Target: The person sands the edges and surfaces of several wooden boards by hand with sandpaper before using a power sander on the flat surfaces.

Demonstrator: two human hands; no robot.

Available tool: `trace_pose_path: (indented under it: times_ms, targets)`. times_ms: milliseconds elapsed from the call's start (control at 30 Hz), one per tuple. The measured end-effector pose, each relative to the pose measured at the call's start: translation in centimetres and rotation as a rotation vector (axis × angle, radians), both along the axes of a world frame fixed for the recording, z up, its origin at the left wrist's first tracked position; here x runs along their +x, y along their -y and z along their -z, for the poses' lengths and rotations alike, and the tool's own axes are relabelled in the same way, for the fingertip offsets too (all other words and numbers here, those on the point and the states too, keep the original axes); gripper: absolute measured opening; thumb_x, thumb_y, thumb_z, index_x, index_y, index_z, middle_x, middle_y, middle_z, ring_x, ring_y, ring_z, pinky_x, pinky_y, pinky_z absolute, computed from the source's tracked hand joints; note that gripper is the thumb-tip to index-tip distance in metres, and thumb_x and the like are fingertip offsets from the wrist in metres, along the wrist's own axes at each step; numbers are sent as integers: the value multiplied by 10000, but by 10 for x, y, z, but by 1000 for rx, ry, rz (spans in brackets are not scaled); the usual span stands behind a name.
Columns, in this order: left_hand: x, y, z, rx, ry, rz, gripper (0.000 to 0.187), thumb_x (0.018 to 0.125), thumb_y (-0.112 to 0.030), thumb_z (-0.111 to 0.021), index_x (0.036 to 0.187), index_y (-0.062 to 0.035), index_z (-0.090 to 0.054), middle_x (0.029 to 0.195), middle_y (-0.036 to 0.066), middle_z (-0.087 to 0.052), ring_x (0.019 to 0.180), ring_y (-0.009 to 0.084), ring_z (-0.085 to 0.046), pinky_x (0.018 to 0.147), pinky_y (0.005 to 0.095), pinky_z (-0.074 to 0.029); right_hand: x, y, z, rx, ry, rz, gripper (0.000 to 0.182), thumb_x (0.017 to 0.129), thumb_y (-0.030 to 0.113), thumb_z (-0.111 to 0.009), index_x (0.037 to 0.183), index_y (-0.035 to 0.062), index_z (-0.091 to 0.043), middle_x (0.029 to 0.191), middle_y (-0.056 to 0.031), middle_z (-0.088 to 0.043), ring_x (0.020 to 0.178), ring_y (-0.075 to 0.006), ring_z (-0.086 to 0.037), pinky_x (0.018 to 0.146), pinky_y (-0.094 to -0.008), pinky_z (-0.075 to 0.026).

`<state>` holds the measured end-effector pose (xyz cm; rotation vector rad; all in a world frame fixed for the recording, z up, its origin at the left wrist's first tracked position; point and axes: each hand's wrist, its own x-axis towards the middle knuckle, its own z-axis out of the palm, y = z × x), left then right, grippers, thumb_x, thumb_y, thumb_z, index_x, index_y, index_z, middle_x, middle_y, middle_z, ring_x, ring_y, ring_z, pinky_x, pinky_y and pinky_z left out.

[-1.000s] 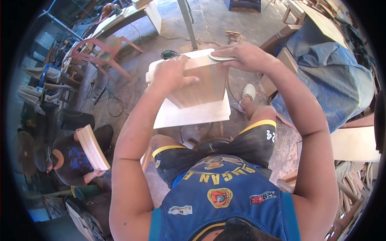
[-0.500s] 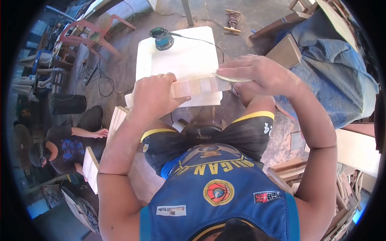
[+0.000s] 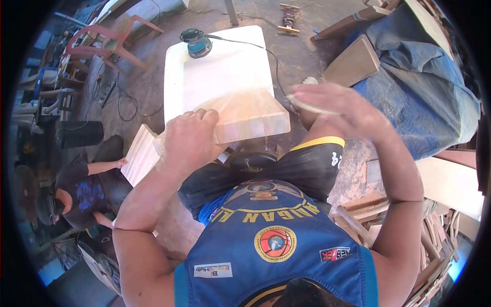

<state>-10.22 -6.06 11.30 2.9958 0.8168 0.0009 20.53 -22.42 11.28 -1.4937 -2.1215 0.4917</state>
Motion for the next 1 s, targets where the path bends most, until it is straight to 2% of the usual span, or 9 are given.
trace_pose_path:
  times_ms: [67, 133, 200, 333, 400, 667, 733, 867, 1000]
  targets:
    - [-1, 1, 1, 4, -4, 17, 387, 708, -362, -788, 978, -95, -714, 882, 112, -726, 797, 307, -714, 716, 432, -554, -31, -16, 7, 26, -19, -157, 526, 918, 206, -654, 1423, 105, -551, 1467, -75, -552, 1262, -329, -564, 1067, -457, -446]
    - [-1, 3, -2, 0, -16, 17, 377, 709, -362, -789, 964, -95, -711, 882, 115, -726, 790, 310, -713, 709, 432, -554, -47, -16, 7, 42, -32, -144, 539, 894, 221, -682, 1408, 109, -565, 1456, -68, -564, 1233, -306, -573, 1033, -439, -464]
    - [-1, 3, -2, -7, -12, 17, 377, 709, -371, -789, 954, -95, -711, 878, 116, -725, 791, 312, -713, 711, 431, -555, -42, -9, 0, 44, 65, -115, 640, 818, 117, -728, 1431, 105, -544, 1473, -78, -549, 1222, -314, -574, 1000, -444, -468]
    - [0, 3, -3, 8, -2, 2, 389, 711, -399, -788, 939, -94, -710, 866, 117, -721, 800, 314, -713, 713, 430, -556, -39, -9, 4, 65, 135, -113, 645, 802, 136, -737, 1420, 108, -555, 1472, -64, -551, 1213, -294, -578, 986, -426, -472]
    - [0, 3, -4, -1, 4, -1, 391, 713, -404, -783, 941, -95, -708, 867, 109, -720, 808, 308, -712, 713, 432, -554, -60, -29, 1, 196, 183, -126, 538, 837, 210, -722, 1355, 120, -608, 1423, -32, -590, 1158, -272, -596, 967, -410, -479]
    - [1, 0, -2, 0, 5, -35, 409, 730, -428, -771, 955, -96, -691, 868, 78, -719, 842, 281, -710, 745, 429, -546, -31, -14, -8, 86, 196, -120, 574, 839, 240, -722, 1388, 130, -591, 1411, -30, -599, 1189, -278, -578, 978, -439, -471]
    - [6, -7, -5, -21, -50, -31, 428, 725, -440, -780, 963, -97, -682, 872, 79, -718, 845, 287, -708, 749, 434, -542, -55, -36, -17, 136, 245, -161, 628, 870, 395, -672, 1418, 109, -560, 1404, -98, -603, 1206, -317, -568, 999, -460, -459]
    - [0, -12, -14, -37, -17, -29, 433, 715, -435, -793, 962, -100, -677, 879, 85, -719, 848, 303, -706, 757, 435, -541, -77, -60, -13, 101, 193, -205, 637, 841, 373, -699, 1409, 115, -569, 1406, -77, -605, 1156, -308, -580, 978, -448, -471]
    - [-41, -40, -26, -132, -34, -89, 530, 657, -446, -851, 1007, -87, -676, 907, 111, -733, 855, 323, -712, 752, 428, -543, -44, -43, -15, 74, 237, -155, 667, 774, 247, -776, 1399, 129, -575, 1378, -31, -616, 1116, -267, -595, 974, -411, -474]
